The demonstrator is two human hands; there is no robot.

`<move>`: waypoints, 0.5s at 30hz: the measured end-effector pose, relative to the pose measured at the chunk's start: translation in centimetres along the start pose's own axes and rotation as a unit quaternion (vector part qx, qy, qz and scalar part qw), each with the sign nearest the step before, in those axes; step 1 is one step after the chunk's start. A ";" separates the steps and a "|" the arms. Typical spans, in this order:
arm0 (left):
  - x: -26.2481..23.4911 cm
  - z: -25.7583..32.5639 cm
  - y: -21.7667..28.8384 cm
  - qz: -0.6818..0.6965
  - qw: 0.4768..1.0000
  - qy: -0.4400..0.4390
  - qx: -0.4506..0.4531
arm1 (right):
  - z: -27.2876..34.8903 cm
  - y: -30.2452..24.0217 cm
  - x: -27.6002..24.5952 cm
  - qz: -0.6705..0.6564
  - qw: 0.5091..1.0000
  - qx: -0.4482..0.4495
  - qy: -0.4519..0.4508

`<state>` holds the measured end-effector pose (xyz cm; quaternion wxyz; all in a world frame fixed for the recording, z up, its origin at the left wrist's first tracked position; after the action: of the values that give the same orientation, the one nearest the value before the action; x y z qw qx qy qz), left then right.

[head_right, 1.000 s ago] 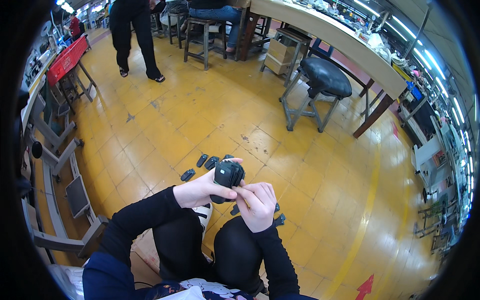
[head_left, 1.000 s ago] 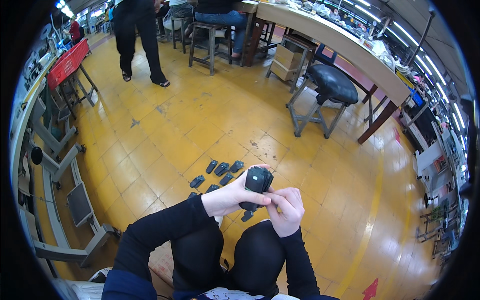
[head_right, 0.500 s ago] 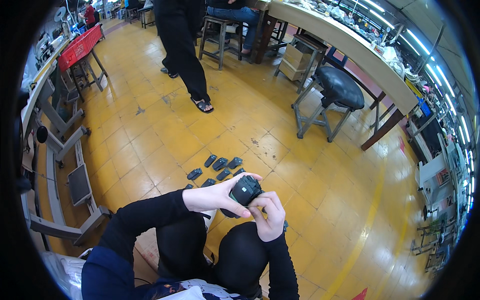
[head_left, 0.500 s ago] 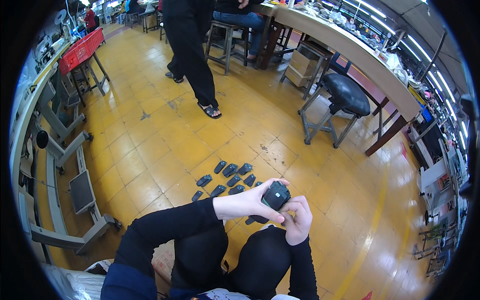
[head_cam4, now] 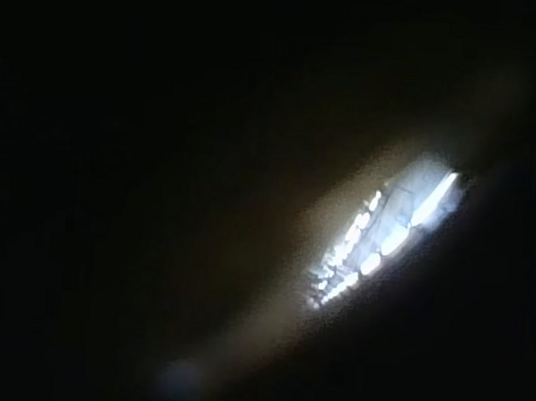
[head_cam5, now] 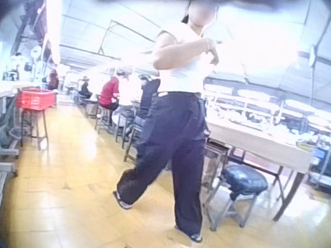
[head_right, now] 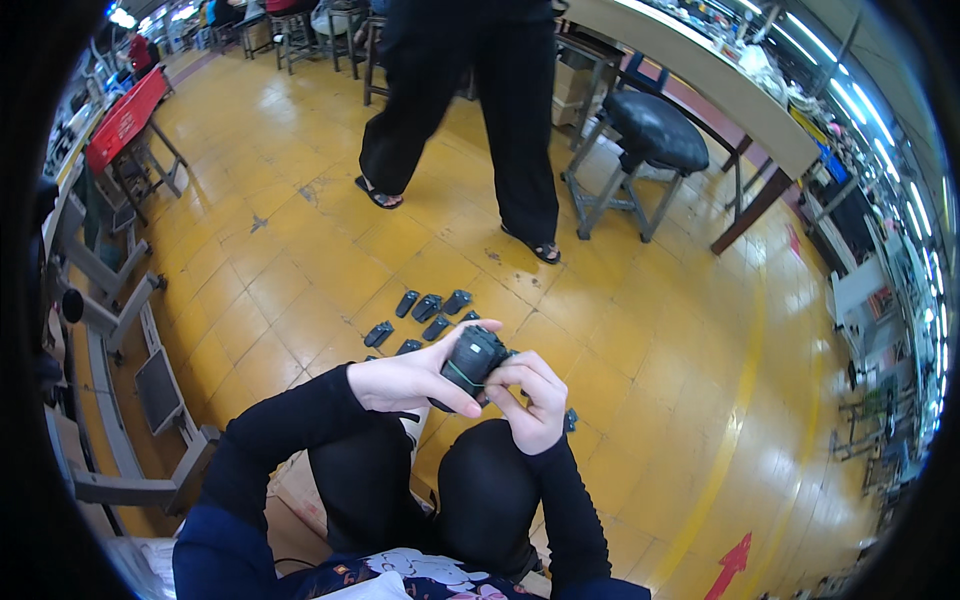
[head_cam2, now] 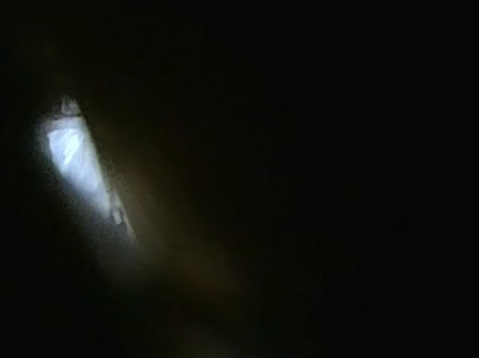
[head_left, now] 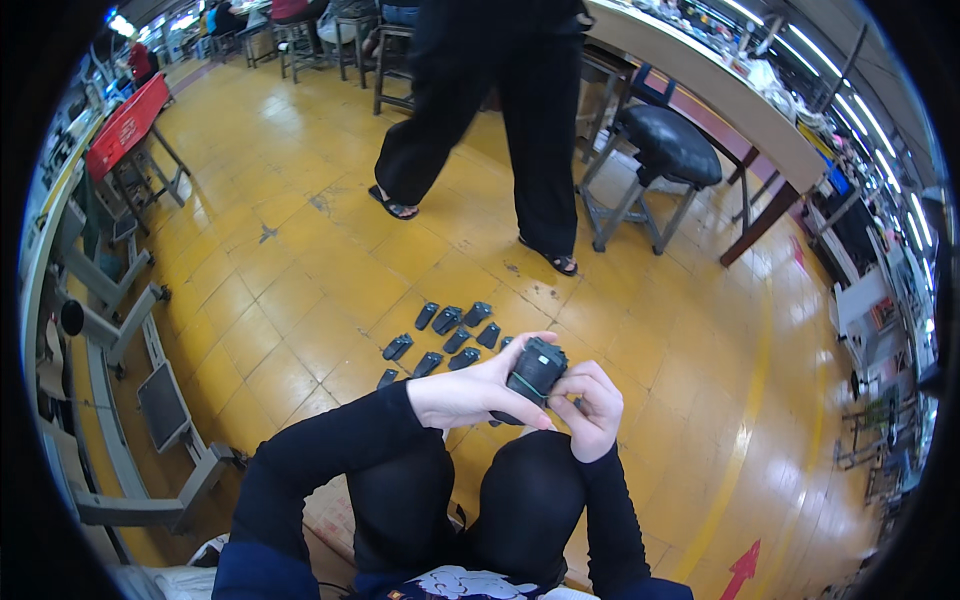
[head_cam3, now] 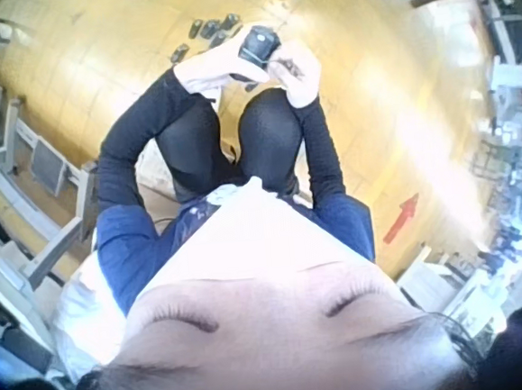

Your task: The person sits on the floor and repeatedly picks up small dark rectangular objects, attaches a thin black strip to each one, and places them back on the floor. The process is repeated for multiple items in a consistent sequence.

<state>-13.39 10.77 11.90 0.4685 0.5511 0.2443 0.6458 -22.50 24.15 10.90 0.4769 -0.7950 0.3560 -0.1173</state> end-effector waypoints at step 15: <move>-1.8 -0.4 0.4 -0.417 0.852 0.266 0.173 | 0.5 -2.1 0.2 0.168 0.980 -0.074 0.078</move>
<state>-14.02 9.06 11.27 0.5081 0.2767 0.6741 0.4592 -21.14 24.97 12.34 0.4009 -0.7451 0.5284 -0.0701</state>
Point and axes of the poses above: each hand's wrist, its own z-axis away from the middle knuckle, its own x-axis out of the palm, y = z × x, the point moved 4 cm from there along -z, towards the middle knuckle, and after that the axes turned 5 degrees about -z, right-handed, at the moved point
